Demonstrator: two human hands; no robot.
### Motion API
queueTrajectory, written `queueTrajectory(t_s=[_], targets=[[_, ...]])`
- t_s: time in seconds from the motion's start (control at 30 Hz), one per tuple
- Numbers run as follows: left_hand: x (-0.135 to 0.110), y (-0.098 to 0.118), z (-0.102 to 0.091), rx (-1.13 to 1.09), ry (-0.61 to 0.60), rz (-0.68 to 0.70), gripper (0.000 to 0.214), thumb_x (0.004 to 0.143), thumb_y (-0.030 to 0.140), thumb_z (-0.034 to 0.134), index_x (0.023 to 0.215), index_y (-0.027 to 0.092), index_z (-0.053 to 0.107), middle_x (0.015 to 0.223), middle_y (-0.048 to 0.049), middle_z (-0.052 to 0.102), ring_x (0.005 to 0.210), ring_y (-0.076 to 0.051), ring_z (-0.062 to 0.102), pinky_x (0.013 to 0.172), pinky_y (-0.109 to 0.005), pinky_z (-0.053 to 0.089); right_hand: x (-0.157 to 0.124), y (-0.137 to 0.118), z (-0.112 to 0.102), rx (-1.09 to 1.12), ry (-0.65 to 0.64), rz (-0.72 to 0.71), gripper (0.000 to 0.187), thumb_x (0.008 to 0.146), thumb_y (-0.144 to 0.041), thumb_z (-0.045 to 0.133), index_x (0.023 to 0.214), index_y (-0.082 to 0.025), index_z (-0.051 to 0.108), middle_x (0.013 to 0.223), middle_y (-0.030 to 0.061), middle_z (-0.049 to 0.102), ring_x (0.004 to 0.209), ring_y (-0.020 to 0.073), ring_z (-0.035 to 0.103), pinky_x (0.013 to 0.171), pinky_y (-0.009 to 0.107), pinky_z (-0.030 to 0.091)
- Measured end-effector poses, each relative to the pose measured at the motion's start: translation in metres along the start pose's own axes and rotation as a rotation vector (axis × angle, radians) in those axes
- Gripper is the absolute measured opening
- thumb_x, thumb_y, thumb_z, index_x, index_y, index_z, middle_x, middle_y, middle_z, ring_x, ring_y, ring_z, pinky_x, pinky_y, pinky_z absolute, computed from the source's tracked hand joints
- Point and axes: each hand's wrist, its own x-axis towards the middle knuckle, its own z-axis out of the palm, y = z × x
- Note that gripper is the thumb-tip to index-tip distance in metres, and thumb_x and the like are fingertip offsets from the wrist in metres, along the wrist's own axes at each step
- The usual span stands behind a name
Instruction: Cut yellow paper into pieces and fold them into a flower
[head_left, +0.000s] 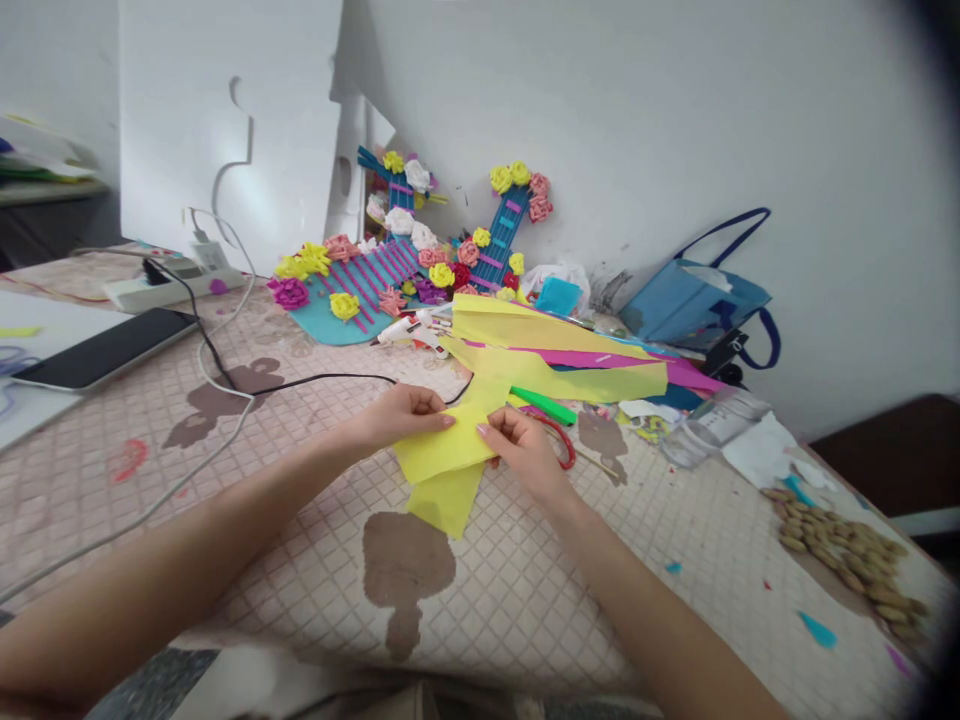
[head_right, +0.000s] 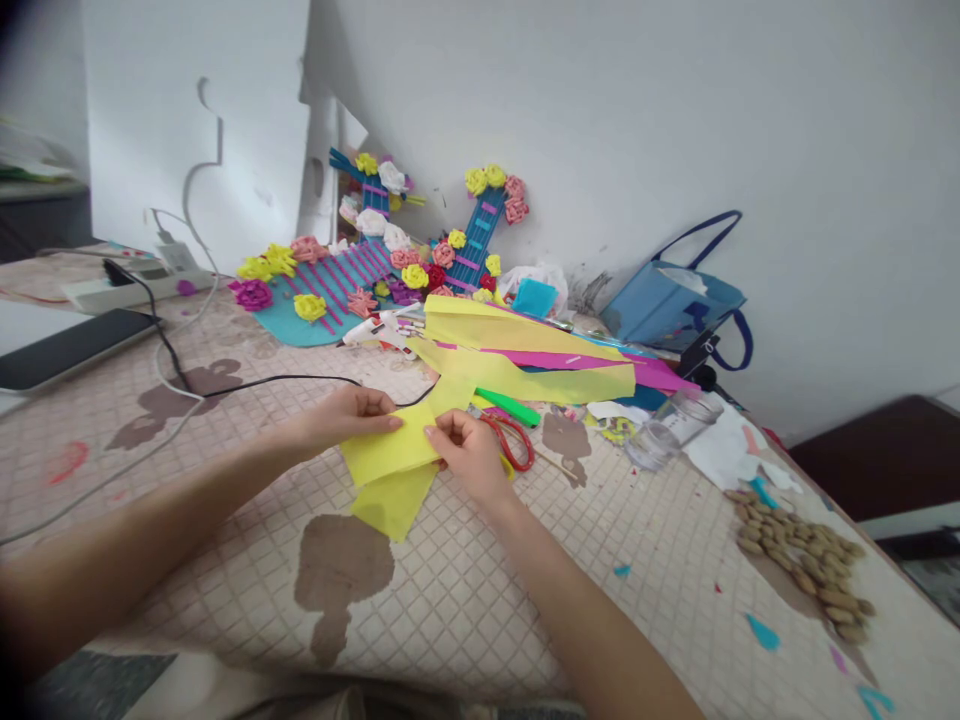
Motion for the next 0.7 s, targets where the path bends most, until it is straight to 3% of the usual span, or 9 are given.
queueTrajectory(t_s=[0.17,0.37,0.5,0.7], targets=[[0.000,-0.001,-0.001,0.028,-0.025,0.023,0.030,0.071,0.046,0.066,0.073,0.016,0.061,0.072,-0.0026,0.066,0.061,-0.012,0.058,0.051,-0.020,0.040,0.002,0.004,-0.003,0.022,0.011,0.002,0.022,0.071,-0.038,0.066,0.068,-0.020,0.055,0.057,-0.0048,0.051,0.049,0.0087,0.047,0.043,0.020,0.039],[0.001,-0.001,-0.007,0.018,-0.003,-0.028,0.032,0.069,0.044,0.068,0.077,0.013,0.063,0.074,-0.0051,0.067,0.064,-0.014,0.060,0.055,-0.022,0.045,0.012,0.004,-0.015,0.159,0.159,0.022,0.024,0.065,-0.037,0.071,0.065,-0.019,0.054,0.057,-0.0055,0.050,0.048,0.0073,0.043,0.041,0.018,0.037],[0.006,-0.004,-0.013,-0.099,0.035,-0.093,0.034,0.067,0.042,0.072,0.077,0.011,0.063,0.072,-0.0064,0.068,0.062,-0.013,0.062,0.061,-0.025,0.050,0.016,0.002,-0.022,0.201,0.231,0.012,0.026,0.062,-0.036,0.073,0.066,-0.018,0.055,0.059,-0.0053,0.051,0.047,0.0067,0.041,0.040,0.018,0.036],[0.011,-0.005,-0.016,-0.360,0.123,-0.208,0.029,0.066,0.034,0.075,0.079,0.010,0.065,0.072,-0.0081,0.070,0.062,-0.015,0.065,0.065,-0.027,0.054,0.017,0.004,-0.024,0.193,0.237,-0.013,0.026,0.063,-0.038,0.073,0.066,-0.018,0.056,0.062,-0.0046,0.052,0.050,0.0074,0.042,0.041,0.018,0.037]])
